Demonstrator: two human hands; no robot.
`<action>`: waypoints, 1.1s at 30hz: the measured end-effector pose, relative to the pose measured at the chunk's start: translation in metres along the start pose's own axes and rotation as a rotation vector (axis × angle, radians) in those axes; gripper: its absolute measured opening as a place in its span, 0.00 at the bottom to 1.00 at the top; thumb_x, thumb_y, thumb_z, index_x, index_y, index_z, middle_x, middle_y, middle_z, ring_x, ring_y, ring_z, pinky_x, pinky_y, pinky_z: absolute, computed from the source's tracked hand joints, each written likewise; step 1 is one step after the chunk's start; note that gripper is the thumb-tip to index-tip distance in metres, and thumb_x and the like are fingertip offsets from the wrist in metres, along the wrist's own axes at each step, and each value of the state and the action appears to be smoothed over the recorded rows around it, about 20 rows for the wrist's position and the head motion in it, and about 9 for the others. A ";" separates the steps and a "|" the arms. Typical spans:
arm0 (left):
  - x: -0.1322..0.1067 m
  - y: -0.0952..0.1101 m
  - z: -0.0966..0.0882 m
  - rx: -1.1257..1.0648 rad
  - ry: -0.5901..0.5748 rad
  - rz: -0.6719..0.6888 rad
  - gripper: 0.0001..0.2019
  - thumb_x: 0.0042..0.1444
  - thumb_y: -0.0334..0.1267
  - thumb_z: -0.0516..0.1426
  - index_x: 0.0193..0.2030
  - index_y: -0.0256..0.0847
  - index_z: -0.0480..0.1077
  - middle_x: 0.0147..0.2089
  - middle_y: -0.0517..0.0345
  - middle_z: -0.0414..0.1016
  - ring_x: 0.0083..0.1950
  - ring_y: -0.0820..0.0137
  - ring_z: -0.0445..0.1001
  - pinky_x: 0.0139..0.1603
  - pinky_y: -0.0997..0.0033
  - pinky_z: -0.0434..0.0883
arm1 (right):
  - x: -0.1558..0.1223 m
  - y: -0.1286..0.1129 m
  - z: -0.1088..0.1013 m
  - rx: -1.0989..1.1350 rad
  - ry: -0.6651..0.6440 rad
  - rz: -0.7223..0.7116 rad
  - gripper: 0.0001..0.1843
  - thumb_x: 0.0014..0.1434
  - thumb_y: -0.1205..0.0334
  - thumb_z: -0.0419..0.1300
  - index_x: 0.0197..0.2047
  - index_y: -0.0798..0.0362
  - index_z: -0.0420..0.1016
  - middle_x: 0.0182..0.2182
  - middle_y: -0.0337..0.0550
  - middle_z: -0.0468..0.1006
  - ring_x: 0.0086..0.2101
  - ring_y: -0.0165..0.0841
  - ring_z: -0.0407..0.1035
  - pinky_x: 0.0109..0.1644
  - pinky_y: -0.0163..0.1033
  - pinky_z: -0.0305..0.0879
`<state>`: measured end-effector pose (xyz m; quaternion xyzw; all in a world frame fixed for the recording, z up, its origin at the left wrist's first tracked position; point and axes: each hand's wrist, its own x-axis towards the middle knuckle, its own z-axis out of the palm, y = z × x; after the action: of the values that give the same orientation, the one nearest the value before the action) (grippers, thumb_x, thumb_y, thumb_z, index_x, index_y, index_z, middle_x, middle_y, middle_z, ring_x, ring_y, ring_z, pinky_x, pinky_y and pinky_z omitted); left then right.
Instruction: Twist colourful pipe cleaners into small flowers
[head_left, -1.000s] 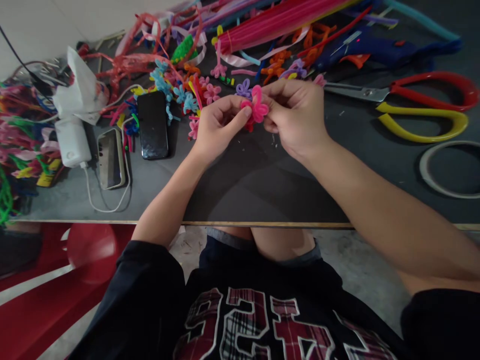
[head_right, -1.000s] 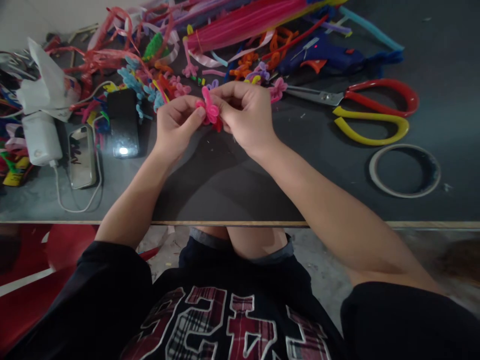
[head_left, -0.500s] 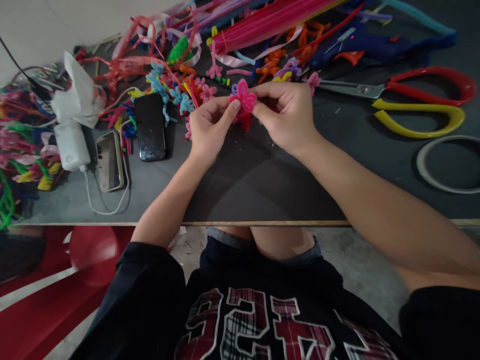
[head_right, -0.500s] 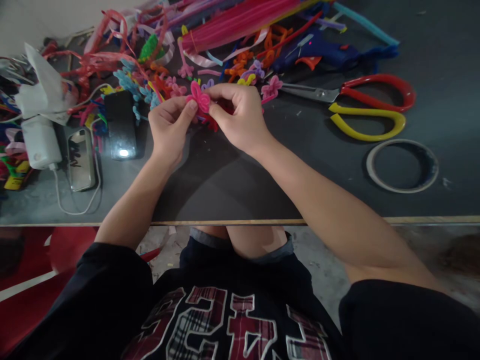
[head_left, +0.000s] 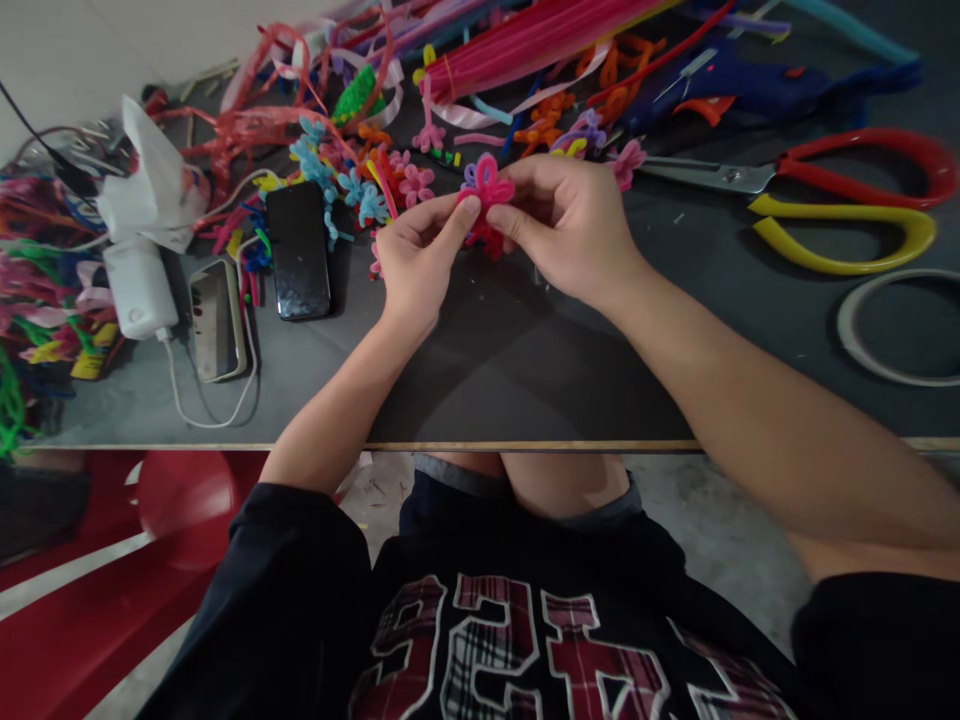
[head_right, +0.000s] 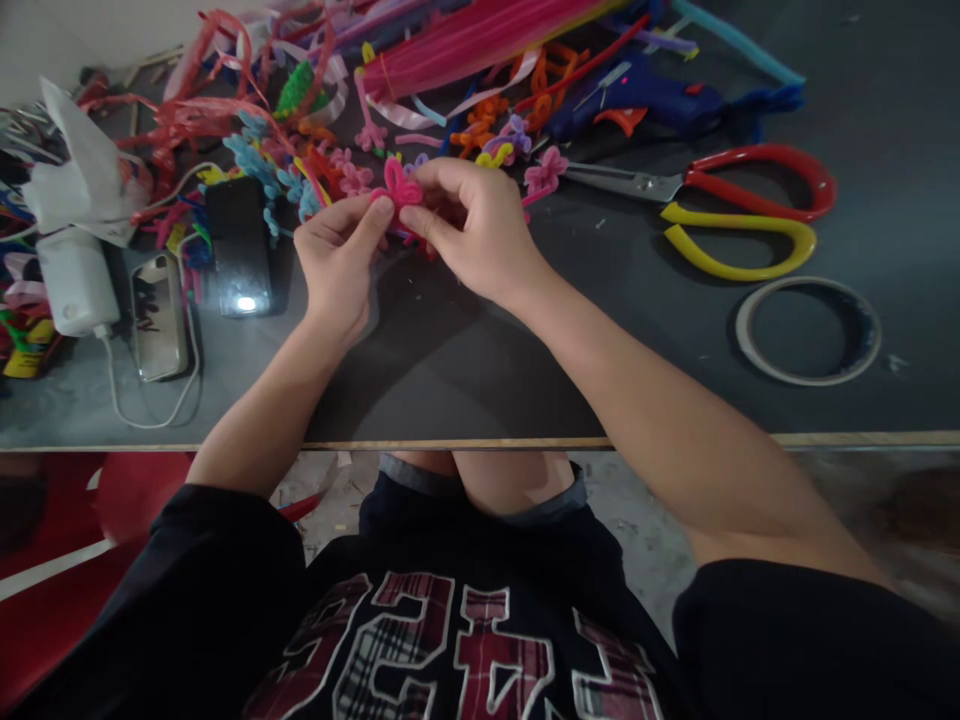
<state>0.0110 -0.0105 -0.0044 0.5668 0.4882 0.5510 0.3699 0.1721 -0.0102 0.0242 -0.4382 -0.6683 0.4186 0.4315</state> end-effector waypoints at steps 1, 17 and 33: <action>0.001 0.000 0.000 -0.006 -0.006 -0.010 0.22 0.50 0.63 0.63 0.36 0.46 0.80 0.30 0.60 0.80 0.37 0.71 0.80 0.37 0.73 0.78 | 0.000 0.000 -0.001 -0.004 -0.009 -0.002 0.19 0.54 0.41 0.70 0.40 0.46 0.76 0.38 0.41 0.81 0.35 0.36 0.75 0.40 0.40 0.73; 0.009 -0.007 -0.006 -0.009 -0.087 -0.082 0.16 0.54 0.56 0.64 0.36 0.45 0.79 0.29 0.61 0.77 0.32 0.74 0.75 0.34 0.73 0.72 | -0.003 -0.019 -0.012 -0.385 -0.018 -0.155 0.19 0.61 0.43 0.64 0.26 0.46 0.73 0.35 0.43 0.80 0.41 0.40 0.74 0.47 0.44 0.71; 0.015 0.019 -0.021 0.184 -0.261 0.227 0.17 0.54 0.60 0.62 0.35 0.50 0.78 0.42 0.57 0.83 0.50 0.65 0.80 0.54 0.64 0.76 | 0.005 -0.011 -0.009 0.149 -0.094 0.248 0.16 0.60 0.69 0.66 0.22 0.52 0.70 0.15 0.33 0.66 0.17 0.24 0.60 0.22 0.33 0.56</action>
<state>-0.0083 -0.0030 0.0207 0.7161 0.4173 0.4643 0.3122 0.1767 -0.0064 0.0377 -0.4640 -0.5956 0.5371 0.3761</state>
